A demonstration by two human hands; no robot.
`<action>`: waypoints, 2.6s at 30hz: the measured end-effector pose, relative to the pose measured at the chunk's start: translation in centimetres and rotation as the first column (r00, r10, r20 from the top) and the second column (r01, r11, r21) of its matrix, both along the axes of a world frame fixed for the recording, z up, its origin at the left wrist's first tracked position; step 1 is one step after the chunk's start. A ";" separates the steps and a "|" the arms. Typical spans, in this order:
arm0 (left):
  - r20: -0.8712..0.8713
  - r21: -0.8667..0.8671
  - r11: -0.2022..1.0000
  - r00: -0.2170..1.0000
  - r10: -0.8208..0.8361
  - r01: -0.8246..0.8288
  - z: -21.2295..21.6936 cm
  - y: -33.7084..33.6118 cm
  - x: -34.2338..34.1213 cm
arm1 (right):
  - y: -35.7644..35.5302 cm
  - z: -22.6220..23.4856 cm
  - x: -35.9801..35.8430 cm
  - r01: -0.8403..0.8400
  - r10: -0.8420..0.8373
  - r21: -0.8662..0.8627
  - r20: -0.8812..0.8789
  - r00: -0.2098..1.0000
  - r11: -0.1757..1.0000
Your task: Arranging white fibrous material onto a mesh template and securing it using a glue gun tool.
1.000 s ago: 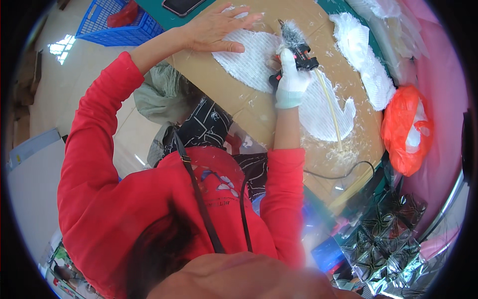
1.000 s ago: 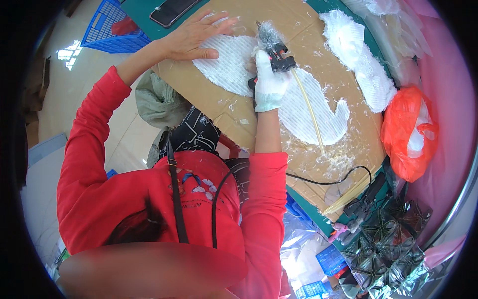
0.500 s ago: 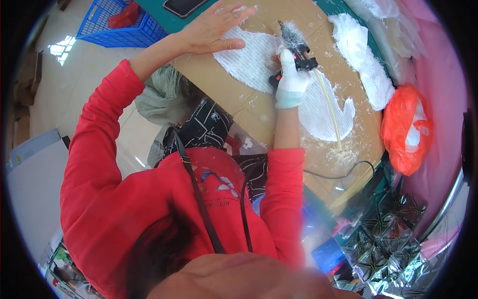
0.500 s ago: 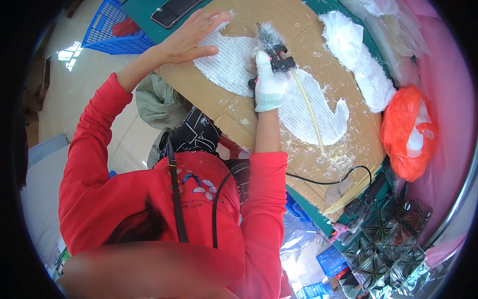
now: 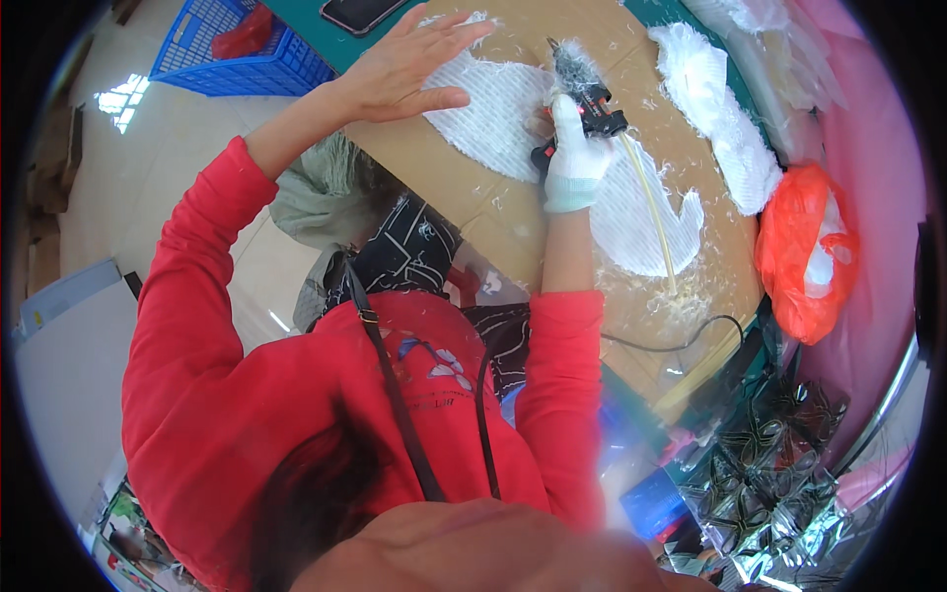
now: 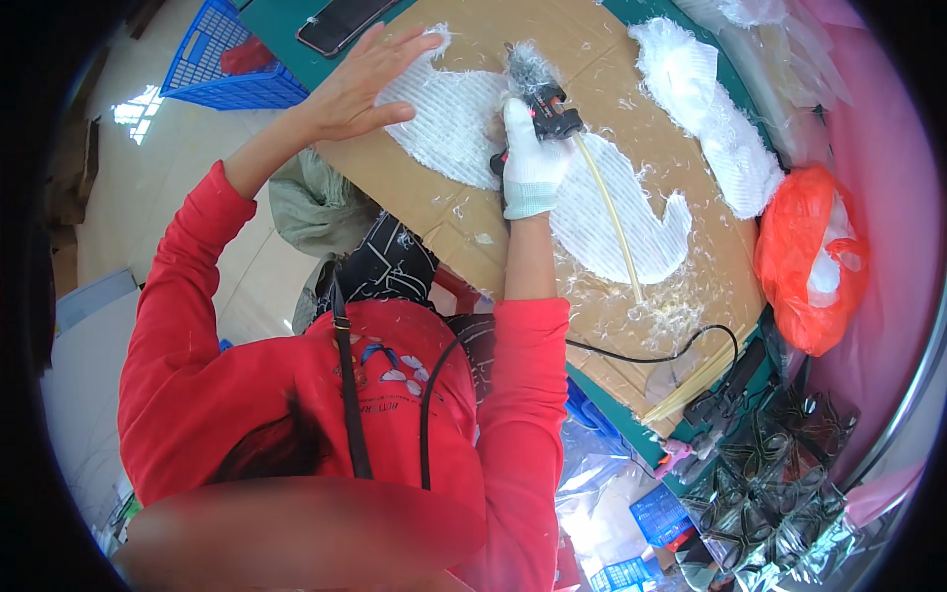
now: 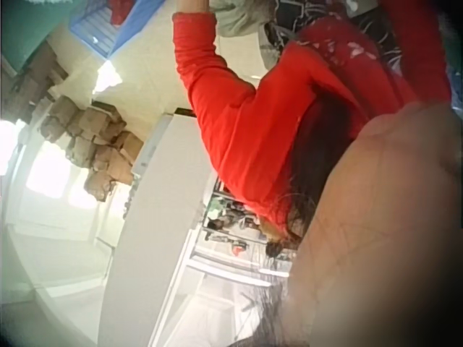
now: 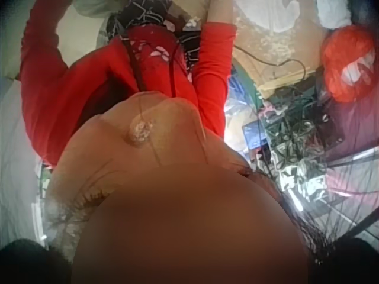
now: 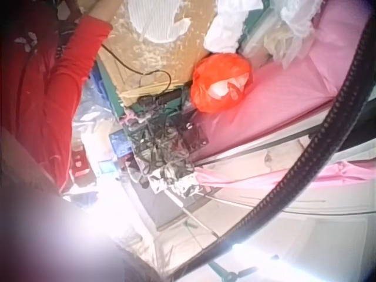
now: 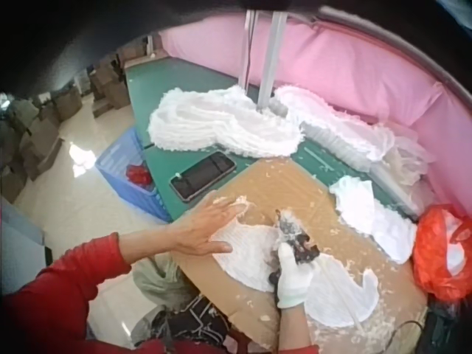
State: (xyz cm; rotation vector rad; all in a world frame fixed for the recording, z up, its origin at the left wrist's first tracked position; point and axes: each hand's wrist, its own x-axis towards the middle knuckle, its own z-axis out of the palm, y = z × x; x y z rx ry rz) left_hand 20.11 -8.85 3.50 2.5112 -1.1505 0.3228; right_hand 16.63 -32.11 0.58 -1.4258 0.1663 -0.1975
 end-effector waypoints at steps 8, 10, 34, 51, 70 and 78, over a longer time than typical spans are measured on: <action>-0.061 0.117 0.993 0.998 0.001 0.006 -2.2 -1.8 -1.4 | 0.1 0.1 -0.1 -0.015 0.015 0.035 0.003 1.000 0.999; -0.143 0.130 0.990 0.989 -0.043 0.062 -0.8 -1.1 -2.1 | -0.1 0.0 -0.1 -0.016 0.016 0.060 -0.005 1.000 0.998; -0.016 -0.156 0.985 0.997 0.078 -0.079 -2.2 -4.6 -0.6 | -4.0 2.4 -2.4 0.007 -0.013 -0.078 -0.076 0.997 0.997; -0.091 -0.350 0.930 0.984 -0.151 0.110 -1.9 -4.0 -3.4 | -6.1 3.1 -4.1 0.176 -0.168 0.093 -0.085 0.982 0.980; -0.056 -0.331 0.926 0.976 -0.209 0.180 -2.1 -5.1 -5.1 | -6.9 4.8 1.2 -0.017 -0.008 -0.247 -0.098 0.995 0.969; -0.074 -0.324 0.930 0.976 -0.205 0.171 -3.5 -4.3 -5.4 | -13.8 4.2 1.1 -0.078 0.101 0.103 -0.232 0.967 0.992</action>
